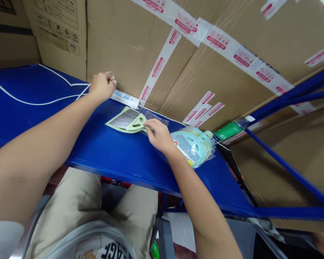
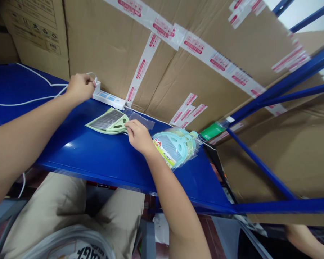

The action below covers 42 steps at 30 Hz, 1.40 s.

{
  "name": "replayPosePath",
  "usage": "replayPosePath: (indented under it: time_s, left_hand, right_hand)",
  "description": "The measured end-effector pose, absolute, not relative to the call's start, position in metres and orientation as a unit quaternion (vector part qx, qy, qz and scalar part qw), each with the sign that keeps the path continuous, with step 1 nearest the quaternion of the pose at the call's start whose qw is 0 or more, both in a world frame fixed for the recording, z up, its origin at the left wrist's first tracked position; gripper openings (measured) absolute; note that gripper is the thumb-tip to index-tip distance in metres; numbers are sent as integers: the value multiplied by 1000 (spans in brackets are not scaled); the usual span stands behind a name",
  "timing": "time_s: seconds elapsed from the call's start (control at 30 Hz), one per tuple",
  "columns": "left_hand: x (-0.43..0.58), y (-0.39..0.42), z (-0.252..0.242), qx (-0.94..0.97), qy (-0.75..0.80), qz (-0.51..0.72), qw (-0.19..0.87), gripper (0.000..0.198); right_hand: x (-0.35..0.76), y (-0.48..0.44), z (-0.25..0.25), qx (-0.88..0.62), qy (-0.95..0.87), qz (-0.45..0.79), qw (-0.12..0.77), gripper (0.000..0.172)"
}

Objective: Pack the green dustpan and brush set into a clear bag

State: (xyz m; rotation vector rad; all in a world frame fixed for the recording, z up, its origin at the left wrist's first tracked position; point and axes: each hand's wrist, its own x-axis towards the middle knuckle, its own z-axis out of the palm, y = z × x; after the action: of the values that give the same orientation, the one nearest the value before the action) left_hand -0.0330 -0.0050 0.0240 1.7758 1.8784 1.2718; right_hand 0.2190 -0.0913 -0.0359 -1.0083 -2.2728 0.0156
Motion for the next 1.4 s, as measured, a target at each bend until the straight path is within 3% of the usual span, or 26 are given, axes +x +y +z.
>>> replayPosePath:
  time_s: [0.23,0.4,0.8,1.13,1.4]
  left_hand:
    - [-33,-3,23,609,650,437,126,30]
    - [-32,-1,21,612,647,438,126,28]
    - [-28,-4,22,631,655,401,108,32]
    - [-28,-9,24,632,646,406,136,21]
    - [-26,0,14,665,622,385,150,30]
  right_hand:
    - [224,-95,-33,-418,-859,26,294,15]
    - [225,-92,-39,-436,-852,33,287,26]
    - [220,-95,-26,-503,-812,109,275,4]
    - [220,-94,-24,-494,-822,111,260,4]
    - [224,-92,-25,-427,-859,124,255,16]
